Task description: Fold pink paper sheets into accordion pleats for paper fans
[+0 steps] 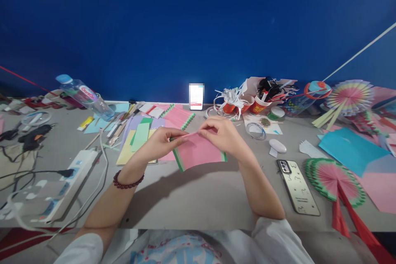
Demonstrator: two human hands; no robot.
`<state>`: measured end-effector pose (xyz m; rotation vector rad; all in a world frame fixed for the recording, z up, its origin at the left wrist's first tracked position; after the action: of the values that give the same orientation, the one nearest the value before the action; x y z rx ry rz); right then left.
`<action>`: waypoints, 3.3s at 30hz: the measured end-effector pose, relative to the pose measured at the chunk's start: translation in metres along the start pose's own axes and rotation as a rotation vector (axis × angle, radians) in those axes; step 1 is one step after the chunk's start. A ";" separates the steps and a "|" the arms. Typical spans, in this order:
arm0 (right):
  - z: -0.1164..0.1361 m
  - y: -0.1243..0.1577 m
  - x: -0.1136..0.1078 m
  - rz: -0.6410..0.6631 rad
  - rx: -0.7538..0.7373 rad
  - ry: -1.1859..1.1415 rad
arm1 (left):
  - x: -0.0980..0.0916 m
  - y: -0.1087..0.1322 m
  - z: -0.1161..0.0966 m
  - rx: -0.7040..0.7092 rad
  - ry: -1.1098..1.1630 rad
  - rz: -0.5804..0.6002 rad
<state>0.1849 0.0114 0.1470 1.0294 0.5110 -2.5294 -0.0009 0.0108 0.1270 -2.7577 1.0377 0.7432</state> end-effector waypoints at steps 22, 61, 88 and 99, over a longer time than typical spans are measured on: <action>0.009 0.001 0.015 0.027 -0.122 0.201 | 0.012 -0.003 -0.002 0.083 -0.184 -0.122; -0.003 0.006 -0.012 0.082 0.044 0.025 | -0.014 0.004 0.002 0.168 0.153 -0.407; -0.048 -0.001 -0.013 0.037 0.279 -0.204 | -0.036 -0.014 0.042 -0.082 0.438 -0.327; -0.049 0.002 -0.020 0.046 0.291 -0.081 | -0.029 -0.027 0.066 -0.058 0.438 -0.065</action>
<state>0.2286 0.0358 0.1279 1.0163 0.0952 -2.6435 -0.0295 0.0658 0.0814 -3.0648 0.9930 0.1601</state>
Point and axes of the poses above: each hand's wrist, its own y-axis away from the middle knuckle, its own x-axis out of the palm, z = x × y, the point moved 4 cm from there along -y, towards the middle knuckle, and after that the axes turned 9 degrees about z, right-handed, at the moved point
